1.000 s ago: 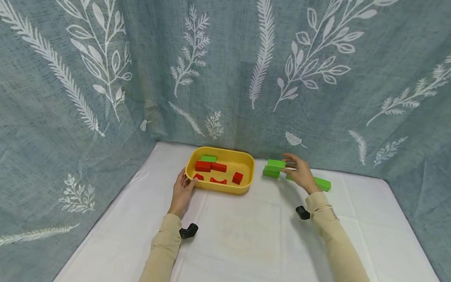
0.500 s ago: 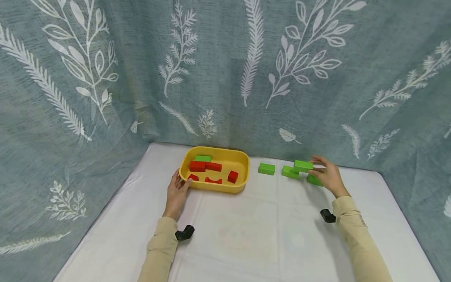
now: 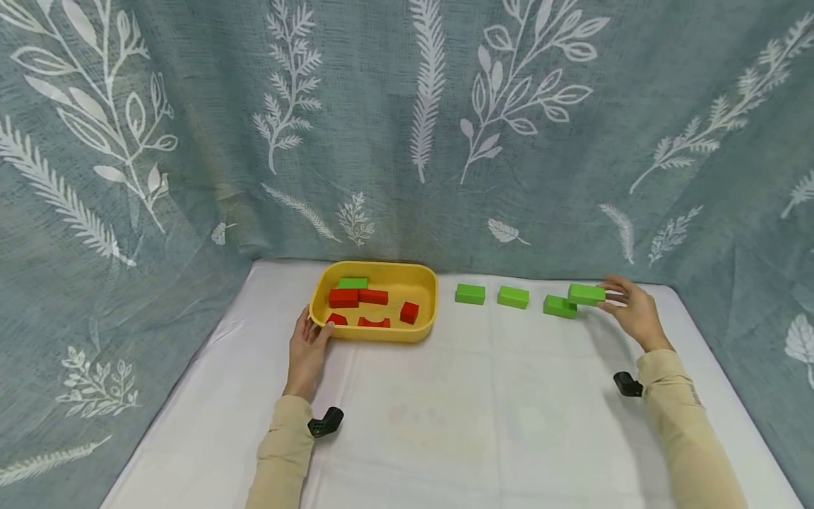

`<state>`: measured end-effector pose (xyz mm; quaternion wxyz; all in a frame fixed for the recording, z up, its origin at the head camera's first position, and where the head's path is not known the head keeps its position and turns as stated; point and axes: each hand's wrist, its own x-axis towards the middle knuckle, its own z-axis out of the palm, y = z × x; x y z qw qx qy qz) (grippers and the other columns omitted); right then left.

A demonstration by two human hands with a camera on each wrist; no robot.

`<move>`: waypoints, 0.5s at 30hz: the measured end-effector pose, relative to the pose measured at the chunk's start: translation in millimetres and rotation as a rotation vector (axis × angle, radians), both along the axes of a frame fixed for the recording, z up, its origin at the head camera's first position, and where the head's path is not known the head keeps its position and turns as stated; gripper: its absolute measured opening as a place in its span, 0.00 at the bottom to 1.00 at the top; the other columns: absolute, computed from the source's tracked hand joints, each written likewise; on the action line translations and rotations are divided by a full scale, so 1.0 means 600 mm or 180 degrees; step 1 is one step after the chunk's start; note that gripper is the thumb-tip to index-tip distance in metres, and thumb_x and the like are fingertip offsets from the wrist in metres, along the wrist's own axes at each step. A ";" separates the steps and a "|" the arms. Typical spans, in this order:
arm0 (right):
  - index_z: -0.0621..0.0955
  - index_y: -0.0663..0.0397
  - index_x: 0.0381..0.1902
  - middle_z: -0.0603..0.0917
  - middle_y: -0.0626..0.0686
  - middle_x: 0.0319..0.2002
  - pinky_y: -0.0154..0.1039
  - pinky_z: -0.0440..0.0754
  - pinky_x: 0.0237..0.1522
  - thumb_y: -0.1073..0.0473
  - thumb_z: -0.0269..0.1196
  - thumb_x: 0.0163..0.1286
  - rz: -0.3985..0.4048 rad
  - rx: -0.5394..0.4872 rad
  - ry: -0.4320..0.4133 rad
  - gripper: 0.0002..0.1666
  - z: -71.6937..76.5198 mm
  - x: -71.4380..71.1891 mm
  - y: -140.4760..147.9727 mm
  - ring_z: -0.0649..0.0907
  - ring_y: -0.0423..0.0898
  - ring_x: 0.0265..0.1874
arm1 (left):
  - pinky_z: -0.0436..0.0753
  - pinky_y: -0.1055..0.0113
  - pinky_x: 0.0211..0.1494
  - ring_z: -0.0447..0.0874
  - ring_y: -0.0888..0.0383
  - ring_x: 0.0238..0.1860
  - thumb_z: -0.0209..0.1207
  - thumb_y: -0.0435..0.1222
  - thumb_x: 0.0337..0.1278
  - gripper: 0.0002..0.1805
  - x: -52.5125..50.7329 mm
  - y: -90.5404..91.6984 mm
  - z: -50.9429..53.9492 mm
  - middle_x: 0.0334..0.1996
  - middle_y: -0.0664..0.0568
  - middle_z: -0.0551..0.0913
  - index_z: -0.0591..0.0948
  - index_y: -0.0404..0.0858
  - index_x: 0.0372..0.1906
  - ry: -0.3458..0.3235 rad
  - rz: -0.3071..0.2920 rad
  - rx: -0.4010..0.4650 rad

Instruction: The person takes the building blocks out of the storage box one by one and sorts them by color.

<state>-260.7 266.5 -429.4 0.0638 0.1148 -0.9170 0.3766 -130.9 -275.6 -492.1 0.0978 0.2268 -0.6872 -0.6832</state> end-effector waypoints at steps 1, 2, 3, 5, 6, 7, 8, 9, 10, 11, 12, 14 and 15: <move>0.65 0.73 0.68 0.76 0.74 0.56 0.50 0.83 0.48 0.74 0.64 0.63 -0.0011 0.0031 0.0042 0.35 0.000 -0.001 0.007 0.78 0.71 0.52 | 0.64 0.62 0.73 0.55 0.51 0.74 0.56 0.39 0.70 0.41 0.000 0.000 0.000 0.77 0.51 0.51 0.48 0.49 0.79 -0.0018 0.0009 0.0019; 0.66 0.74 0.67 0.76 0.74 0.56 0.48 0.84 0.47 0.74 0.64 0.63 -0.0024 0.0052 0.0073 0.36 -0.001 -0.002 0.013 0.78 0.71 0.52 | 0.64 0.62 0.73 0.55 0.51 0.74 0.56 0.39 0.70 0.41 0.001 0.000 0.000 0.77 0.51 0.51 0.48 0.49 0.79 -0.0034 0.0020 0.0029; 0.66 0.74 0.67 0.77 0.74 0.55 0.47 0.84 0.46 0.75 0.64 0.62 -0.0038 0.0060 0.0095 0.36 -0.003 -0.002 0.018 0.79 0.71 0.51 | 0.64 0.62 0.73 0.55 0.51 0.74 0.56 0.39 0.70 0.41 0.001 0.000 0.000 0.78 0.51 0.51 0.47 0.50 0.79 -0.0056 0.0031 0.0027; 0.67 0.74 0.66 0.77 0.74 0.55 0.43 0.84 0.44 0.75 0.65 0.62 -0.0057 0.0066 0.0104 0.35 -0.008 -0.003 0.028 0.79 0.71 0.51 | 0.64 0.62 0.73 0.55 0.51 0.75 0.56 0.39 0.70 0.41 0.001 0.000 0.000 0.77 0.51 0.51 0.48 0.49 0.79 -0.0054 0.0032 0.0020; 0.67 0.74 0.66 0.77 0.74 0.55 0.42 0.85 0.43 0.75 0.65 0.62 -0.0070 0.0060 0.0094 0.35 -0.010 -0.003 0.032 0.79 0.71 0.51 | 0.64 0.62 0.73 0.55 0.52 0.74 0.55 0.39 0.70 0.41 0.001 0.001 0.000 0.77 0.51 0.51 0.47 0.50 0.79 -0.0067 0.0034 0.0014; 0.67 0.74 0.66 0.77 0.75 0.55 0.39 0.85 0.42 0.75 0.65 0.62 -0.0086 0.0051 0.0086 0.35 -0.013 -0.003 0.036 0.79 0.71 0.50 | 0.64 0.61 0.73 0.55 0.51 0.75 0.55 0.39 0.70 0.41 0.002 0.001 0.001 0.78 0.51 0.51 0.47 0.49 0.79 -0.0062 0.0028 0.0004; 0.67 0.75 0.65 0.77 0.75 0.54 0.36 0.85 0.41 0.75 0.65 0.61 -0.0098 0.0045 0.0079 0.35 -0.016 -0.003 0.039 0.79 0.71 0.50 | 0.64 0.61 0.73 0.55 0.51 0.75 0.55 0.39 0.70 0.41 0.002 0.001 0.002 0.77 0.51 0.51 0.47 0.49 0.79 -0.0053 0.0029 -0.0008; 0.68 0.75 0.65 0.77 0.75 0.54 0.32 0.84 0.39 0.75 0.65 0.61 -0.0101 0.0038 0.0068 0.35 -0.019 -0.003 0.042 0.79 0.72 0.50 | 0.63 0.61 0.73 0.55 0.51 0.75 0.55 0.39 0.70 0.41 0.002 0.001 0.003 0.77 0.51 0.51 0.47 0.49 0.79 -0.0046 0.0025 -0.0021; 0.68 0.76 0.65 0.77 0.75 0.54 0.27 0.83 0.37 0.76 0.65 0.61 -0.0093 0.0046 0.0063 0.34 -0.022 -0.004 0.046 0.79 0.72 0.49 | 0.63 0.61 0.74 0.55 0.51 0.75 0.55 0.39 0.70 0.41 0.002 0.001 0.003 0.77 0.51 0.51 0.47 0.49 0.79 -0.0028 0.0022 -0.0019; 0.68 0.77 0.64 0.77 0.76 0.54 0.23 0.81 0.36 0.76 0.65 0.60 -0.0081 0.0050 0.0053 0.34 -0.026 -0.005 0.049 0.79 0.72 0.49 | 0.63 0.61 0.73 0.55 0.51 0.75 0.55 0.39 0.70 0.41 0.003 0.001 0.004 0.77 0.51 0.52 0.47 0.48 0.79 -0.0026 0.0019 -0.0026; 0.68 0.77 0.64 0.77 0.76 0.53 0.20 0.79 0.35 0.76 0.65 0.60 -0.0063 0.0046 0.0041 0.34 -0.030 -0.005 0.052 0.80 0.72 0.49 | 0.63 0.61 0.73 0.55 0.51 0.74 0.55 0.39 0.70 0.41 0.002 0.002 0.005 0.77 0.51 0.52 0.47 0.48 0.79 -0.0026 0.0024 -0.0026; 0.68 0.78 0.63 0.77 0.77 0.53 0.16 0.75 0.34 0.77 0.65 0.59 -0.0018 0.0046 0.0016 0.34 -0.038 -0.006 0.059 0.80 0.72 0.49 | 0.64 0.62 0.73 0.56 0.51 0.74 0.56 0.38 0.70 0.40 0.002 0.002 0.005 0.77 0.50 0.52 0.48 0.48 0.79 -0.0015 0.0037 -0.0010; 0.68 0.79 0.63 0.77 0.77 0.52 0.15 0.74 0.33 0.77 0.65 0.59 -0.0003 0.0050 0.0005 0.34 -0.042 -0.005 0.062 0.80 0.72 0.48 | 0.64 0.62 0.73 0.56 0.51 0.74 0.56 0.38 0.70 0.40 0.001 0.003 0.004 0.77 0.50 0.53 0.48 0.48 0.79 -0.0016 0.0038 -0.0002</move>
